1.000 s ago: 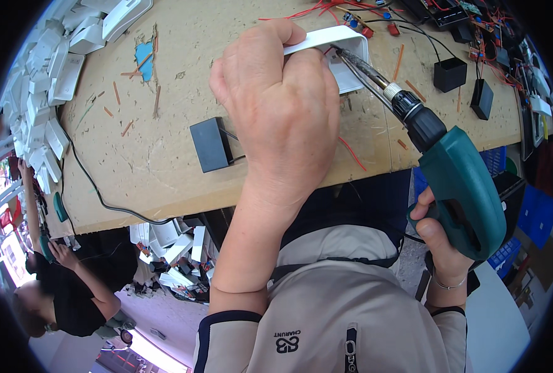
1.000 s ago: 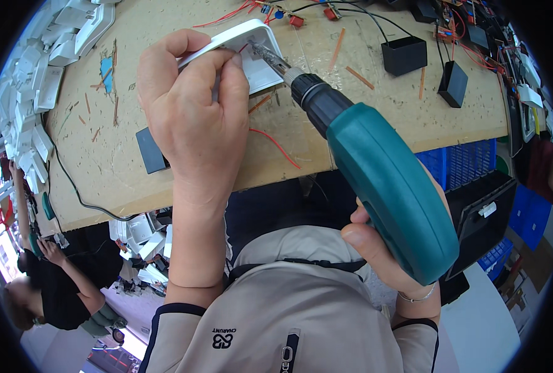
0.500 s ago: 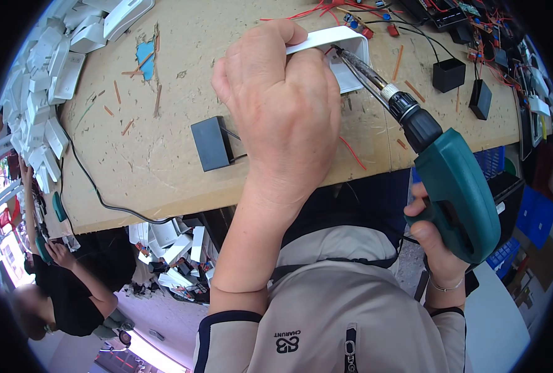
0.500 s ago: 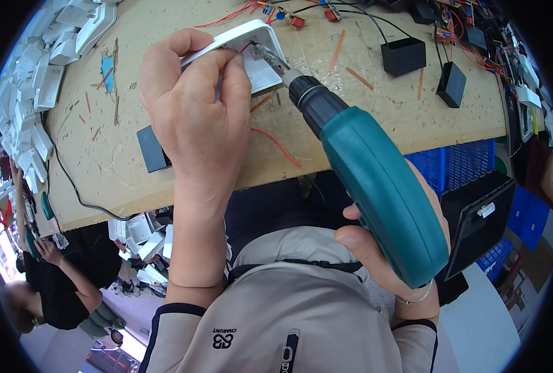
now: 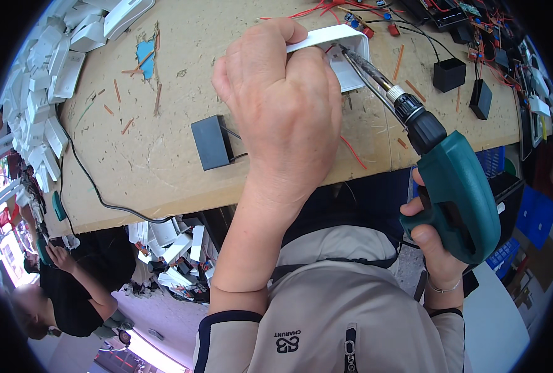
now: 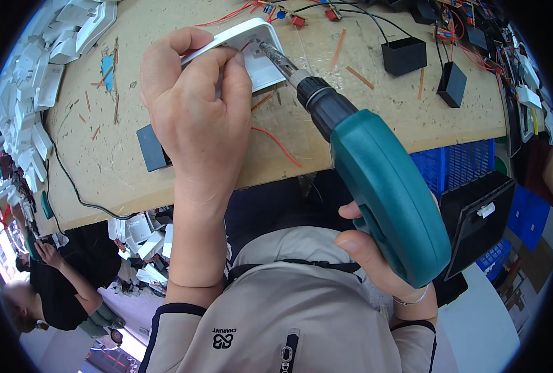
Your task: Soldering electrical wires into small white plastic boxes at a production workstation.
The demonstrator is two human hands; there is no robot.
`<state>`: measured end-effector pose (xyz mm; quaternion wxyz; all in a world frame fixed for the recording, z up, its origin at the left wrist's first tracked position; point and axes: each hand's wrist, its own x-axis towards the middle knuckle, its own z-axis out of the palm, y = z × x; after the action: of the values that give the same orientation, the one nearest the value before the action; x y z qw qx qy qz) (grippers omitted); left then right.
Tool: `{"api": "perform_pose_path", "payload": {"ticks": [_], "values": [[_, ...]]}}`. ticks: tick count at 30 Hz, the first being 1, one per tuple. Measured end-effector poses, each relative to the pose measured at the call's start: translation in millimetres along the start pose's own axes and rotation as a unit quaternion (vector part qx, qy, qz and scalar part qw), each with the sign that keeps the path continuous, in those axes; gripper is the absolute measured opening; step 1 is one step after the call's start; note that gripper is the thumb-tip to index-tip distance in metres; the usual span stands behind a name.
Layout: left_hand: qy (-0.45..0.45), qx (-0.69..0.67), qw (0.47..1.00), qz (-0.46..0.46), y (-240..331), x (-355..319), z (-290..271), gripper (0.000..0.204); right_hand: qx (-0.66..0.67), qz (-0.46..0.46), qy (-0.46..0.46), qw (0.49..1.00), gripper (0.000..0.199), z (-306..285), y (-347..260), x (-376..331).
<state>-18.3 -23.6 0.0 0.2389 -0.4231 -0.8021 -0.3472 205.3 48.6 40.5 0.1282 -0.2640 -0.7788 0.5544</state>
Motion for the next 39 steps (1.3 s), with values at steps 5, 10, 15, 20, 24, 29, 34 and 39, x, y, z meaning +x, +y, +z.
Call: {"api": "perform_pose_path", "payload": {"ticks": [5, 10, 15, 20, 24, 29, 34, 39], "values": [[0.006, -0.012, 1.000, -0.003, -0.4, 0.2, 0.5, 0.005, 0.005, -0.026, -0.021, 0.999, 0.070, -4.0, 2.1, -0.1], [0.008, -0.021, 1.000, -0.005, 0.2, -0.1, 1.1, 0.005, 0.011, -0.045, -0.026, 0.999, 0.070, -0.9, 2.2, 3.0], [0.005, -0.016, 1.000, -0.005, 0.5, 0.1, 0.3, 0.005, 0.033, -0.017, 0.003, 0.999, 0.055, 6.1, -5.3, 7.1], [0.007, -0.016, 1.000, -0.006, 0.3, 0.3, -0.4, 0.006, 0.079, 0.085, 0.023, 0.993, 0.072, 4.3, -7.2, 2.0], [0.004, -0.014, 1.000, -0.008, 1.5, 1.2, -0.6, 0.006, -0.009, -0.001, -0.025, 1.000, 0.072, 2.3, -2.5, -3.4], [0.003, -0.008, 1.000, -0.006, 1.5, 2.2, -2.1, 0.005, 0.068, 0.054, 0.021, 0.996, 0.073, 4.4, -6.8, -9.5], [0.001, -0.003, 1.000, -0.007, 1.5, 0.5, -1.5, 0.006, 0.058, 0.056, 0.033, 0.996, 0.071, 2.9, -8.0, -11.2], [0.001, 0.002, 1.000, -0.006, 2.2, 1.1, -1.9, 0.006, 0.078, 0.084, 0.052, 0.992, 0.070, 5.2, -12.4, -11.4]]}}
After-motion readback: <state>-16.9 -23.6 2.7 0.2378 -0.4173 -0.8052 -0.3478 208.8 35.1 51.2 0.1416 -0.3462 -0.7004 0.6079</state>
